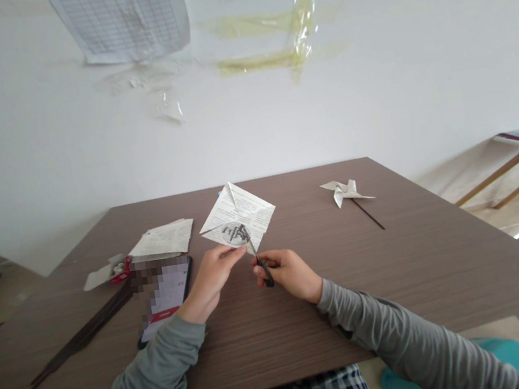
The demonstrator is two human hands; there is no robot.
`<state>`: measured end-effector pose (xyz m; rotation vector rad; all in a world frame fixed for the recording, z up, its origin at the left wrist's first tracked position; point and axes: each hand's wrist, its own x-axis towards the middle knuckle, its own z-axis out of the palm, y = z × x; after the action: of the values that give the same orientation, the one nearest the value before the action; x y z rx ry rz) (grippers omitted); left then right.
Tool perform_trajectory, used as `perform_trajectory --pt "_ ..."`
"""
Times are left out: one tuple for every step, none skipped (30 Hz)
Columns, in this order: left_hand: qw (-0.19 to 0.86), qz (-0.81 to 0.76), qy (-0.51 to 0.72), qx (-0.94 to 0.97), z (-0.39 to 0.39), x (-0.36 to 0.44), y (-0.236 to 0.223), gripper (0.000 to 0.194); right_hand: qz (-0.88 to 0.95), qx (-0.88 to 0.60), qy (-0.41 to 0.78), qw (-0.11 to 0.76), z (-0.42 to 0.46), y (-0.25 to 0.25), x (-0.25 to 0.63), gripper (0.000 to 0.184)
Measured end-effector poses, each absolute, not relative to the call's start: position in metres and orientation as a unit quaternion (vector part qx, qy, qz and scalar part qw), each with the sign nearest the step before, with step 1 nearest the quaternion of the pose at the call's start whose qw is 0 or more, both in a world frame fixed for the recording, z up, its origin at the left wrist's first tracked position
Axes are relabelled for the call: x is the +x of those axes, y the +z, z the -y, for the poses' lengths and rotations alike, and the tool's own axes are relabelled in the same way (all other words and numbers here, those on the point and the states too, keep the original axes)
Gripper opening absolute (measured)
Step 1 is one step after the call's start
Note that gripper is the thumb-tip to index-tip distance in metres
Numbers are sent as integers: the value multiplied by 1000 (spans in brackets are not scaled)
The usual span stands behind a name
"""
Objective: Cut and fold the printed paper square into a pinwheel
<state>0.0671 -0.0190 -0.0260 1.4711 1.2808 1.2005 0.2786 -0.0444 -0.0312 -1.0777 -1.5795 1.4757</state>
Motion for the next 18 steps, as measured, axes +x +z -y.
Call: perform_trajectory --pt "412 -509 478 585 19 67 -27 23 611 -416 571 357 44 -32 278 67" --pt "411 -509 479 585 18 67 -27 24 611 -415 569 361 43 -34 278 67" --pt "410 -511 479 584 18 67 -28 26 612 -415 566 364 42 -36 278 67" --pt "410 -513 479 582 17 67 -29 27 615 -415 562 365 41 -37 279 67" --pt "410 -515 480 580 17 67 -29 28 618 -416 557 366 41 -39 279 66" --pt "410 -517 479 579 17 67 -29 29 622 -418 551 368 40 -40 279 64" --pt "409 -519 479 578 16 66 -29 29 626 -419 544 369 40 -41 280 63" --pt "409 -521 478 577 16 66 -29 29 630 -420 538 369 39 -41 281 61" --pt "407 -524 477 576 16 66 -28 29 634 -422 532 371 39 -42 281 59" --pt "404 -527 478 575 16 66 -28 29 637 -423 527 372 39 -42 282 58" --pt "402 -530 480 572 16 66 -27 30 639 -423 523 373 39 -42 282 56" --pt "399 -532 485 568 16 65 -27 30 642 -423 520 373 40 -41 283 54" --pt "395 -533 491 565 15 65 -27 31 644 -422 517 373 40 -41 283 51" --pt "392 -533 496 562 15 64 -28 32 647 -422 514 374 40 -40 284 48" --pt "388 -534 500 561 14 62 -28 31 652 -421 508 374 40 -39 284 45" --pt "382 -538 500 562 13 61 -29 30 659 -419 500 374 40 -38 285 42" --pt "374 -545 495 564 12 60 -31 28 671 -417 486 375 40 -37 286 39" --pt "362 -555 487 569 10 58 -32 26 683 -415 468 376 39 -36 287 37"
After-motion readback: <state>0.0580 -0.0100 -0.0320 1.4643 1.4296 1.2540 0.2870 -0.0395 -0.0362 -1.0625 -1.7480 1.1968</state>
